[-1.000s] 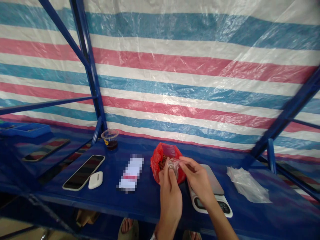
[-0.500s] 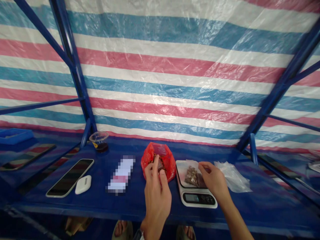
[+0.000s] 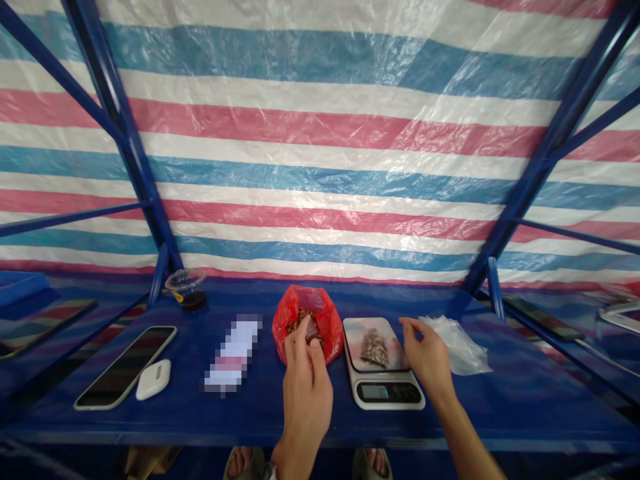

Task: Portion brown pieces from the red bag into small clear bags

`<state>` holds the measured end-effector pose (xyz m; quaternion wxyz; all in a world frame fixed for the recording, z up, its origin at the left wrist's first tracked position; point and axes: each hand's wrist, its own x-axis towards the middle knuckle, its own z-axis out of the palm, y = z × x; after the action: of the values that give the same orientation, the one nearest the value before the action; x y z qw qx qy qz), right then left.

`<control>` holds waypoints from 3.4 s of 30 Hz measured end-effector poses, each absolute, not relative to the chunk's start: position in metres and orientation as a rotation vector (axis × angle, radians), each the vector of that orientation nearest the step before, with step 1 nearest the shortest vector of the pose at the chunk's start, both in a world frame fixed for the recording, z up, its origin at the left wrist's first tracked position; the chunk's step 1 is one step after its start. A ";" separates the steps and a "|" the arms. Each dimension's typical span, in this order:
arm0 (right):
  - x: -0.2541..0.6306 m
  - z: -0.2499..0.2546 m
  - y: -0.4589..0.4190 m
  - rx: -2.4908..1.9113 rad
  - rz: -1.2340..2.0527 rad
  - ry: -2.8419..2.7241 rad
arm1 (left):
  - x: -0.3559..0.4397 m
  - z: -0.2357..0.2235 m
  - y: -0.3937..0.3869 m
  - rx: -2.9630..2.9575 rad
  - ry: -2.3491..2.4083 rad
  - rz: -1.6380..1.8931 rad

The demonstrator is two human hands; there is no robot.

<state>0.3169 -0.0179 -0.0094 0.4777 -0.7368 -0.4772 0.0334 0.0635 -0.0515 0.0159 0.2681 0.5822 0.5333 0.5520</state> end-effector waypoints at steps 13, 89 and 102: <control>0.313 -0.012 -0.018 -1.830 -0.010 -1.283 | 0.068 0.014 -0.049 1.607 1.381 1.471; 0.181 0.033 -0.035 -1.061 0.734 -1.420 | 0.054 0.022 -0.036 1.304 1.002 1.615; 0.180 0.039 -0.038 -0.994 0.730 -1.455 | 0.048 0.032 -0.040 1.400 0.898 1.561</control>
<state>0.1803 -0.0379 0.0395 0.5788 -0.4250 -0.6221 0.3121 0.0475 -0.0402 0.0316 0.4174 0.5577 0.3577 0.6219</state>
